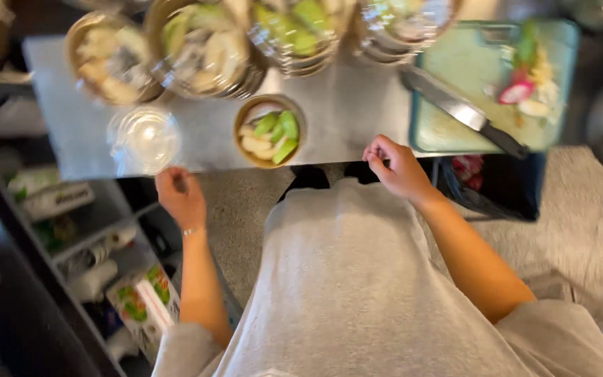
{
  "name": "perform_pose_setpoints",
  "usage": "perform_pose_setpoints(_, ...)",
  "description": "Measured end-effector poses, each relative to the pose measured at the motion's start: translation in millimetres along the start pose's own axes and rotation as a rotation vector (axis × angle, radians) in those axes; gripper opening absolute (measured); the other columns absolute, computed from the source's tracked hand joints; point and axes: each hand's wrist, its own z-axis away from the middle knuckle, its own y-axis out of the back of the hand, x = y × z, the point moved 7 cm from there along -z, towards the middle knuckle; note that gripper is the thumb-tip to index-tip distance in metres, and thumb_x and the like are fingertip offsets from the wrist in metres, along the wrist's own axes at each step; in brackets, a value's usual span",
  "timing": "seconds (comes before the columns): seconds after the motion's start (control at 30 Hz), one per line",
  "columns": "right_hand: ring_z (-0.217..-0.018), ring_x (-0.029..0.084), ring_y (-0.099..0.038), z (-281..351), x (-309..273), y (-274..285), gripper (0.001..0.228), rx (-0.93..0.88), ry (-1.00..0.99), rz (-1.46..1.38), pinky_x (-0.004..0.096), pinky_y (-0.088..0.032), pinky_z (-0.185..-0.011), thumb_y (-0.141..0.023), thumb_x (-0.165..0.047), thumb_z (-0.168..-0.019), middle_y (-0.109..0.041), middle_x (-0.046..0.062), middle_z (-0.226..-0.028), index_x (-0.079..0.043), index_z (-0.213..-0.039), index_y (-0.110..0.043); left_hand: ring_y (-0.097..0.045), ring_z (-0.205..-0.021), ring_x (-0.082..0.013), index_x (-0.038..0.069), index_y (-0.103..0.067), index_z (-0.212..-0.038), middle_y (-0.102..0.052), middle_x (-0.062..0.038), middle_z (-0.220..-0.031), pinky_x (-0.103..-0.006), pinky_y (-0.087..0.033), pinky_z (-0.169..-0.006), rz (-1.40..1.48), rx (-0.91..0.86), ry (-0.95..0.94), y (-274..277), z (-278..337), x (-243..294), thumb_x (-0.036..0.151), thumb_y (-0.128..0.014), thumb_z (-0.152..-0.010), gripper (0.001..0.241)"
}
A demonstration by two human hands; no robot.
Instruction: The person assembles fruit cups by placing sliced pears, dragon fruit, and guava into paper cups. They use a knife to cut dragon fruit on a cutting board and arrange the pieces inside the cups before sealing them with clear plastic lids.
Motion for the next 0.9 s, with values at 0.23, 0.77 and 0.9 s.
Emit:
perform_pose_setpoints(0.23, -0.083, 0.016, -0.071, -25.8, -58.2, -103.0, 0.012, -0.306, 0.253, 0.269, 0.03, -0.055, -0.074, -0.066, -0.017, -0.099, -0.074, 0.006, -0.095, -0.006, -0.104, -0.068, -0.059, -0.112, -0.0274, 0.013, -0.072, -0.114, -0.067, -0.003, -0.116, -0.045, -0.037, -0.098, -0.462, -0.144, -0.286, 20.4, -27.8, -29.3, 0.02, -0.08, -0.095, 0.021)
perform_pose_setpoints(0.77, -0.085, 0.021, -0.072, -73.8, -105.3, -150.5, 0.016, -0.386, 0.36, 0.33, 0.032, -0.056, -0.076, -0.066, -0.019, -0.1, -0.074, 0.008, -0.099, -0.006, -0.109, -0.07, -0.051, -0.136, -0.0331, 0.012, -0.045, -0.156, -0.065, -0.015, -0.139, -0.0588, -0.023, -0.119, -0.403, -0.246, -0.242, 34.7, -98.8, -66.6, 0.017, -0.073, -0.095, 0.067)
perform_pose_setpoints(0.9, -0.088, 0.023, -0.072, -88.0, -118.3, -142.9, 0.013, -0.316, 0.418, 0.352, 0.033, -0.055, -0.078, -0.067, -0.018, -0.101, -0.073, 0.009, -0.098, -0.006, -0.106, -0.069, -0.054, -0.139, -0.0265, 0.016, -0.043, -0.162, -0.065, -0.014, -0.14, -0.0531, -0.029, -0.128, -0.401, -0.255, -0.222, 34.9, -99.9, -76.8, 0.012, -0.068, -0.106, 0.061)
